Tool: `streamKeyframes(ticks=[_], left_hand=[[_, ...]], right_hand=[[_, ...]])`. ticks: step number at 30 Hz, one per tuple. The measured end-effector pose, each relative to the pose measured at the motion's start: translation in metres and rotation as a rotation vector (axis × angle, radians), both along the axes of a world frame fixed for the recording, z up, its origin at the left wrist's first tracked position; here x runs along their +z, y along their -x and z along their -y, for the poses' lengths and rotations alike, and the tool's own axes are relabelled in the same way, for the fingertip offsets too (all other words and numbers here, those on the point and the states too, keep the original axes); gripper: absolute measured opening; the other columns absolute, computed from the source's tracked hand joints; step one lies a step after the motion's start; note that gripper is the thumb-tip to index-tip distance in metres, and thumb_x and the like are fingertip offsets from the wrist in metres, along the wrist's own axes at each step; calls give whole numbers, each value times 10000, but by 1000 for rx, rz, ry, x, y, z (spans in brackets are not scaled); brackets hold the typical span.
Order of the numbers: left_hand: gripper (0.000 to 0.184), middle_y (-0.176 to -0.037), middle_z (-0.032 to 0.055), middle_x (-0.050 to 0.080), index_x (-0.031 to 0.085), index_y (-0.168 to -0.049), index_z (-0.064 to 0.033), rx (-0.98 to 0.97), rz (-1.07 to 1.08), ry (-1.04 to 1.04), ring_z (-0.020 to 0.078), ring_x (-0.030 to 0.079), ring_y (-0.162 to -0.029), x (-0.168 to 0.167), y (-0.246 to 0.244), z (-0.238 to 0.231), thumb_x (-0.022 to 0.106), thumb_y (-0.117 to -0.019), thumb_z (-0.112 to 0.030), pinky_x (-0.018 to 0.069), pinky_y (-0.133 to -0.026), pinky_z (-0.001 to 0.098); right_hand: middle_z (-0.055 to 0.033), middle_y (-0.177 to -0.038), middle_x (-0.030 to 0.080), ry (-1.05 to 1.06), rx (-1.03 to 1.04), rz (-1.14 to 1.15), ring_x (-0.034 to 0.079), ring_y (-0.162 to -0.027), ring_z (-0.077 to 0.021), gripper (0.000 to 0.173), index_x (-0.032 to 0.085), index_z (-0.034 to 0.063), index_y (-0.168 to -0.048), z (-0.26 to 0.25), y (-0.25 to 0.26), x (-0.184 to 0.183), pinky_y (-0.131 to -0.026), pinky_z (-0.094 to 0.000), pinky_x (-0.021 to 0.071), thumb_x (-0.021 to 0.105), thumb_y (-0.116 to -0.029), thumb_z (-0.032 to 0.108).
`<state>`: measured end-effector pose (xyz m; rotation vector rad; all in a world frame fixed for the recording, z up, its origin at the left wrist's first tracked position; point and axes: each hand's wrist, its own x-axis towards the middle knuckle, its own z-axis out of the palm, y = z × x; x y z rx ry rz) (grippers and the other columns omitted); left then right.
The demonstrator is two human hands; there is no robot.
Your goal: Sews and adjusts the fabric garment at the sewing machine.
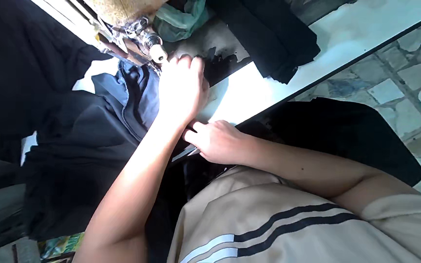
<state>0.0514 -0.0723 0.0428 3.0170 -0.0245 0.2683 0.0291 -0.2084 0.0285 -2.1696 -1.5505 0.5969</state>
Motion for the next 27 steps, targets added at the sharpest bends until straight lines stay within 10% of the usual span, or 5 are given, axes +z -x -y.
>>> streamKeyframes(ticks=[2, 6, 10, 18, 27], left_hand=[[183, -858, 237, 623, 626, -864, 22, -92, 244, 23, 419, 647, -874, 2, 39, -11, 576, -912, -147, 488, -725, 495], [202, -1054, 304, 658, 529, -754, 6, -229, 386, 103, 425, 623, -1108, 12, 98, -37, 619, -862, -139, 472, -942, 450], [229, -1186, 303, 675, 517, -699, -13, -379, 262, 181, 404, 611, -1220, 6, 113, -44, 589, -883, -129, 441, -1051, 469], [241, -968, 200, 766, 753, -877, 53, -197, 205, 560, 202, 733, -1052, -15, 124, -29, 582, -975, -86, 512, -997, 255], [296, -1086, 152, 770, 759, -990, 42, -189, 8, 744, 194, 708, -1156, -18, 137, -33, 510, -961, -115, 453, -1129, 410]], right_hand=[[-161, -945, 685, -28, 2, 8, 672, -704, -307, 237, 692, 64, -1174, 1, 2, -1, -577, -446, 512, 663, -941, 98], [-221, -1584, 418, 16, 30, -12, 678, -669, -282, 429, 637, 113, -1365, 0, 0, 1, -544, -402, 518, 636, -938, 64], [-233, -1516, 478, 1, 55, 22, 687, -849, -350, 332, 667, 88, -1286, 2, 0, -2, -610, -432, 521, 624, -956, 75], [-239, -1466, 523, -5, 7, 70, 672, -701, -317, 320, 688, 66, -1230, 19, 9, -8, -522, -420, 484, 667, -911, 53], [-245, -1275, 616, 20, 7, 115, 666, -668, -322, 300, 685, 67, -1193, 23, 11, -7, -503, -418, 486, 711, -894, 72]])
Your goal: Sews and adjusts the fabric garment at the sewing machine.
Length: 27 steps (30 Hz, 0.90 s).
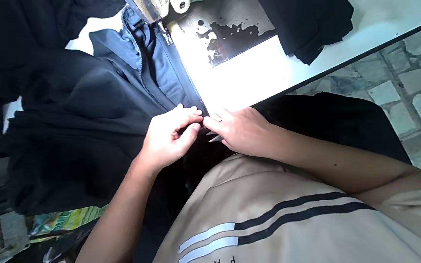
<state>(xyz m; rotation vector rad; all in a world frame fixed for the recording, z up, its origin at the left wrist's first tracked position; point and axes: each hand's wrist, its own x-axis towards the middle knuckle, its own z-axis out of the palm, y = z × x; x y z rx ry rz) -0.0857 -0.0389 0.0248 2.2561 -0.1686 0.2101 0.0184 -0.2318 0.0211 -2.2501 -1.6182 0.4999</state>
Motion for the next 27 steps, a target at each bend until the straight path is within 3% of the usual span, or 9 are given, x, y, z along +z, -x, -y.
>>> streamKeyframes(ticks=[2, 3, 5, 7, 9, 11, 16, 22, 27], left_hand=[[305, -1029, 118, 764, 745, -978, 39, 38, 3, -1, 63, 710, -1020, 13, -12, -8, 489, -971, -127, 537, -970, 235], [302, -983, 98, 758, 741, -958, 25, 100, 19, -72, 0, 692, -932, 20, -22, -11, 493, -991, -144, 532, -866, 163], [321, -889, 82, 723, 736, -944, -6, 239, 20, -287, -7, 621, -789, 30, -49, -17, 487, -1018, -196, 459, -724, 170], [346, -933, 149, 722, 733, -1003, -3, 312, -47, -490, 169, 659, -848, 31, -78, -24, 467, -1034, -222, 477, -780, 351], [326, -1032, 227, 720, 723, -1040, 18, 337, -101, -589, 357, 693, -996, 23, -103, -29, 476, -1024, -194, 491, -873, 531], [319, -1109, 246, 696, 716, -1066, 16, 355, -188, -632, 418, 661, -1091, 13, -116, -29, 477, -1027, -191, 471, -920, 591], [330, -1286, 243, 662, 737, -1099, 29, 243, -108, -587, 411, 596, -1246, -10, -91, -35, 494, -1014, -178, 433, -1047, 529], [407, -1484, 233, 549, 700, -1283, -11, 196, -90, -440, 403, 480, -1418, -16, -51, -23, 492, -1036, -259, 326, -1190, 510], [348, -1452, 229, 583, 742, -1204, -7, 220, -84, -467, 426, 516, -1388, -14, -37, -10, 507, -1042, -207, 357, -1174, 519]], right_hand=[[-255, -1331, 600, 26, -7, -25, 681, -705, -346, 320, 681, 65, -1215, 1, 0, 2, -533, -443, 505, 711, -897, 66], [-254, -1336, 590, 37, -5, -28, 682, -713, -348, 311, 671, 64, -1204, 1, 1, 3, -538, -446, 508, 711, -895, 60], [-257, -1361, 586, 29, -6, -22, 685, -715, -353, 371, 672, 64, -1255, 1, 1, 3, -545, -454, 516, 702, -887, 34], [-242, -1197, 644, -26, -10, 14, 674, -679, -347, 358, 681, 66, -1224, 2, 2, -2, -510, -447, 500, 689, -869, 20], [-228, -1169, 657, -17, -18, 17, 677, -701, -348, 335, 683, 71, -1222, 2, 2, -1, -524, -450, 501, 689, -889, 33], [-222, -1174, 657, -6, -20, 23, 679, -712, -343, 308, 681, 73, -1205, 2, 2, 0, -529, -445, 496, 683, -898, 43], [-216, -1136, 660, 6, -18, 24, 670, -698, -341, 331, 674, 82, -1225, 2, 2, -1, -518, -438, 487, 682, -897, 37], [-232, -1175, 654, -14, -7, 27, 678, -700, -353, 309, 675, 74, -1196, 3, 1, -3, -511, -448, 494, 687, -889, 35], [-243, -1197, 649, -18, -14, 27, 678, -693, -355, 328, 682, 76, -1202, 2, 2, -3, -500, -446, 492, 697, -878, 30]])
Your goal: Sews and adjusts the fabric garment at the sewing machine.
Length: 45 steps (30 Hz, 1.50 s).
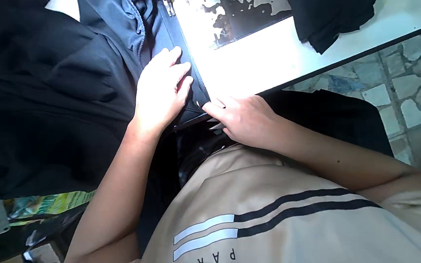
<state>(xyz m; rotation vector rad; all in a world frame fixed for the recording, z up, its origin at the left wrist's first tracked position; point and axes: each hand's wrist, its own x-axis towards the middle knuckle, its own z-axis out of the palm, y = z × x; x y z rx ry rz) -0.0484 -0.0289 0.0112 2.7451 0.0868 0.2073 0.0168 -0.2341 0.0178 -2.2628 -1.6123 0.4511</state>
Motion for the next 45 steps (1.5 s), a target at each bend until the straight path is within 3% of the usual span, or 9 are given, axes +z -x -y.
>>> streamKeyframes(ticks=[11, 14, 19, 23, 30, 35, 39, 41, 45], left_hand=[[319, -1383, 261, 620, 741, -1192, -21, -117, 34, -135, 478, 566, -1309, -2, 6, 8, 505, -1032, -164, 408, -1105, 591], [284, -1286, 269, 655, 748, -1150, -16, -143, 81, -134, 477, 581, -1266, -2, 5, 6, 528, -1022, -143, 427, -1078, 585], [394, -1302, 273, 644, 734, -1179, 11, -189, 77, -100, 473, 572, -1270, -4, 6, 3, 520, -924, -201, 400, -1067, 611], [261, -1185, 271, 683, 734, -1000, 45, -182, 125, -63, 474, 621, -1178, -3, 0, 6, 597, -916, -161, 454, -990, 604], [280, -1111, 147, 726, 742, -1105, -13, 85, 44, 296, 158, 664, -1075, 13, -3, -1, 516, -1013, -151, 485, -958, 307], [264, -1220, 253, 687, 761, -1071, 38, -105, 127, -1, 434, 613, -1190, -4, 1, 9, 546, -937, -38, 450, -1022, 521], [261, -1228, 247, 684, 755, -1087, 32, -120, 138, -70, 444, 611, -1202, -8, 2, 12, 583, -895, -12, 459, -1005, 565], [230, -1182, 242, 699, 754, -1035, 38, -139, 173, -91, 441, 621, -1184, -10, -1, 11, 578, -904, -29, 463, -995, 558], [213, -1118, 239, 725, 748, -949, 49, -124, 206, -26, 426, 655, -1146, -10, -6, 8, 549, -908, -14, 484, -989, 525]], right_hand=[[-250, -1215, 638, -4, 3, 52, 666, -686, -346, 417, 677, 94, -1290, 2, 1, -2, -503, -423, 486, 708, -878, 41], [-227, -1353, 612, -131, 58, 115, 652, -639, -306, 312, 713, 31, -1179, 2, -1, -8, -488, -403, 473, 691, -870, 8], [-189, -1280, 688, -319, 86, -191, 731, -907, -293, 280, 714, -36, -1175, -2, -18, -2, -733, -436, 591, 616, -915, -2], [-160, -1130, 737, -344, 13, -307, 707, -961, -219, 325, 730, 7, -1221, -8, -29, 21, -828, -374, 559, 586, -930, 25], [-186, -1492, 556, -78, 54, -4, 694, -1106, -390, 329, 705, 39, -1245, -11, -13, 0, -750, -513, 573, 596, -935, 51], [-204, -1412, 601, -32, 13, -12, 713, -815, -359, 325, 694, 52, -1244, -9, -4, 4, -582, -474, 523, 633, -925, 48], [-213, -1278, 680, -100, 36, -83, 727, -834, -365, 238, 720, 26, -1135, -6, -12, 4, -624, -501, 551, 641, -911, 42], [-197, -986, 719, -126, -40, -125, 713, -799, -366, 176, 706, -1, -1066, -7, -28, 10, -642, -542, 542, 631, -931, 84], [-216, -1129, 594, -18, -95, -14, 643, -960, -353, 322, 620, -20, -1174, -20, -67, 14, -763, -486, 510, 550, -966, 216]])
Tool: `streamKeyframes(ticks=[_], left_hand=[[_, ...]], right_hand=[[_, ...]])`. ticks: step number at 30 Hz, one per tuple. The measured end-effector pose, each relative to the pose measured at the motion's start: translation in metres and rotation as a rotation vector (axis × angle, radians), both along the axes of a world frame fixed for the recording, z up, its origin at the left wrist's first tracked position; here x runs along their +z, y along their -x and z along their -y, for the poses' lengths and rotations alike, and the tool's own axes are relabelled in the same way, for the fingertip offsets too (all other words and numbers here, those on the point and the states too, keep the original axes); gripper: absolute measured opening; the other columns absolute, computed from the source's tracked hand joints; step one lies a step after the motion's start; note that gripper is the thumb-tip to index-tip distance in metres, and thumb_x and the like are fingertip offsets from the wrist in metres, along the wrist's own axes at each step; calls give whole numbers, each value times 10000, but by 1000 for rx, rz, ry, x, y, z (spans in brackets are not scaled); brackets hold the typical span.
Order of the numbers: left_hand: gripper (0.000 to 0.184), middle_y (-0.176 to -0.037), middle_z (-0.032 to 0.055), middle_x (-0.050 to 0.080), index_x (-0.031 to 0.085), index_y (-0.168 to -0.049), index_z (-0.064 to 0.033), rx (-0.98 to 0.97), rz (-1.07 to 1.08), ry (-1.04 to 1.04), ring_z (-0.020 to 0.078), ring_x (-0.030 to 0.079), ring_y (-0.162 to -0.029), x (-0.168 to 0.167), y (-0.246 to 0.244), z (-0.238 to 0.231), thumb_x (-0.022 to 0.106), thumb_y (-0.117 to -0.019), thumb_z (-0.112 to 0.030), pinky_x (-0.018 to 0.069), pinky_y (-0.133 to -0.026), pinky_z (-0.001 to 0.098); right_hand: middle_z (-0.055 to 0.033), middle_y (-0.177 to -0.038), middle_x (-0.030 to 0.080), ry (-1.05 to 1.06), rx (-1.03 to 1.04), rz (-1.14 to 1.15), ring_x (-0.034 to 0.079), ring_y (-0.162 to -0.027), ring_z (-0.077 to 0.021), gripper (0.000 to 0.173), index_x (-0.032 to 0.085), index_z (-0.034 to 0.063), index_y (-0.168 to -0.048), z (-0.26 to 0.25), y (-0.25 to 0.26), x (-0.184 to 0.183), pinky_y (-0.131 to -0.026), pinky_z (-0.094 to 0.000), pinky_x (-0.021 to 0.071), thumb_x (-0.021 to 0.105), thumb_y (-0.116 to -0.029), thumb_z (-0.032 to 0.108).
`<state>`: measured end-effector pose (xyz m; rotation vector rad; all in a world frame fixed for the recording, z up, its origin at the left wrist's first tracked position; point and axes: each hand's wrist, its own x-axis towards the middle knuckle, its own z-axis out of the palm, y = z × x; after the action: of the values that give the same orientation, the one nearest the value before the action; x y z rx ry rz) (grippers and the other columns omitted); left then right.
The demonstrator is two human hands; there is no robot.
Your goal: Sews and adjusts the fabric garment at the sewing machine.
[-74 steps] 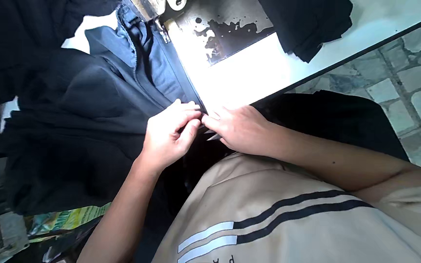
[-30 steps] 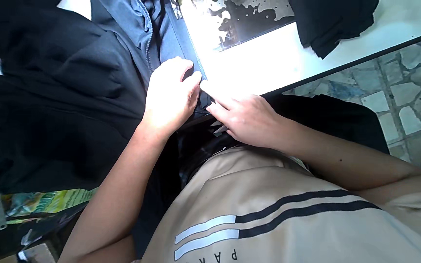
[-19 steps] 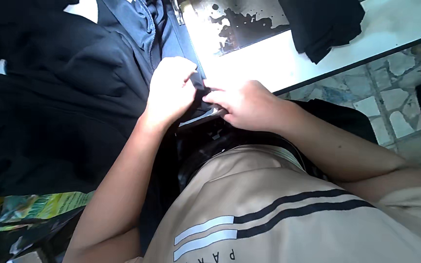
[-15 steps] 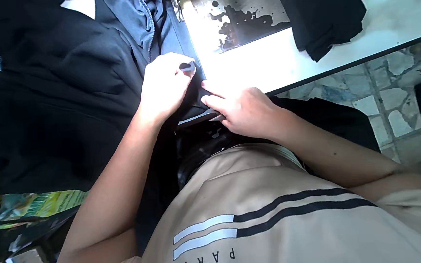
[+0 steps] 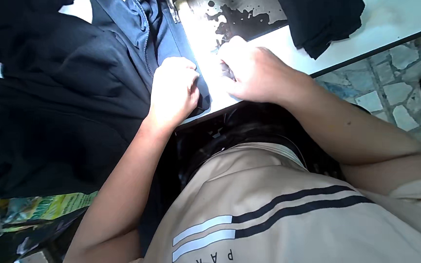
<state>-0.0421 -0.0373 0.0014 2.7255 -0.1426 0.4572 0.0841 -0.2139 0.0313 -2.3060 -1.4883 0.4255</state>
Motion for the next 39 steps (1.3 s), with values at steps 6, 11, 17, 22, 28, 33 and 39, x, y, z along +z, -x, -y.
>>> streamKeyframes(ticks=[6, 11, 17, 22, 28, 33, 39], left_hand=[[230, -963, 187, 693, 710, -1029, 12, 204, -125, 223, 283, 652, -971, 15, -9, -3, 533, -954, -114, 481, -859, 409], [200, -868, 161, 650, 652, -993, 19, 185, -143, 222, 262, 628, -855, 18, -14, -6, 523, -974, -132, 476, -786, 413], [156, -878, 178, 649, 642, -998, 26, 169, -146, 199, 295, 629, -870, 18, -13, -6, 536, -935, -70, 479, -793, 437], [147, -900, 168, 646, 618, -1055, 25, 234, -198, 246, 253, 632, -867, 24, -11, -2, 533, -964, -54, 492, -789, 405], [146, -946, 199, 702, 714, -961, 30, 144, -76, 199, 331, 666, -979, 10, -7, -4, 595, -915, -40, 496, -869, 462], [231, -1116, 232, 697, 768, -979, 12, 17, -20, 107, 421, 622, -1138, -3, 0, -7, 580, -984, -122, 465, -957, 541], [273, -1137, 224, 718, 751, -1022, 11, 30, 44, 72, 409, 645, -1157, -14, 3, -6, 539, -999, -160, 463, -994, 527]], right_hand=[[-222, -993, 642, -77, 130, 196, 657, -961, -410, 360, 690, 25, -1087, -15, -23, -16, -770, -534, 503, 474, -1029, 308], [-196, -970, 680, -184, 159, 168, 683, -932, -373, 334, 686, 20, -1019, -28, -24, -20, -751, -527, 511, 492, -1010, 291], [-212, -900, 667, -262, 189, 126, 680, -885, -404, 280, 677, -5, -1016, -39, -16, -21, -698, -552, 492, 498, -968, 205], [-181, -890, 700, -367, 20, 95, 701, -862, -333, 318, 716, 4, -943, -26, -21, -31, -735, -496, 532, 530, -1018, 250], [-186, -1043, 742, -655, 188, -45, 721, -969, -290, 269, 739, -23, -1115, -24, 9, -41, -812, -438, 577, 689, -893, 120], [-80, -772, 653, -491, 332, -318, 609, -720, -115, 123, 716, -4, -866, 3, 24, -16, -645, -266, 490, 604, -898, 35], [-210, -1058, 668, -129, -38, -2, 671, -878, -354, 357, 629, 3, -1228, 13, -22, -12, -736, -535, 523, 550, -997, 264]])
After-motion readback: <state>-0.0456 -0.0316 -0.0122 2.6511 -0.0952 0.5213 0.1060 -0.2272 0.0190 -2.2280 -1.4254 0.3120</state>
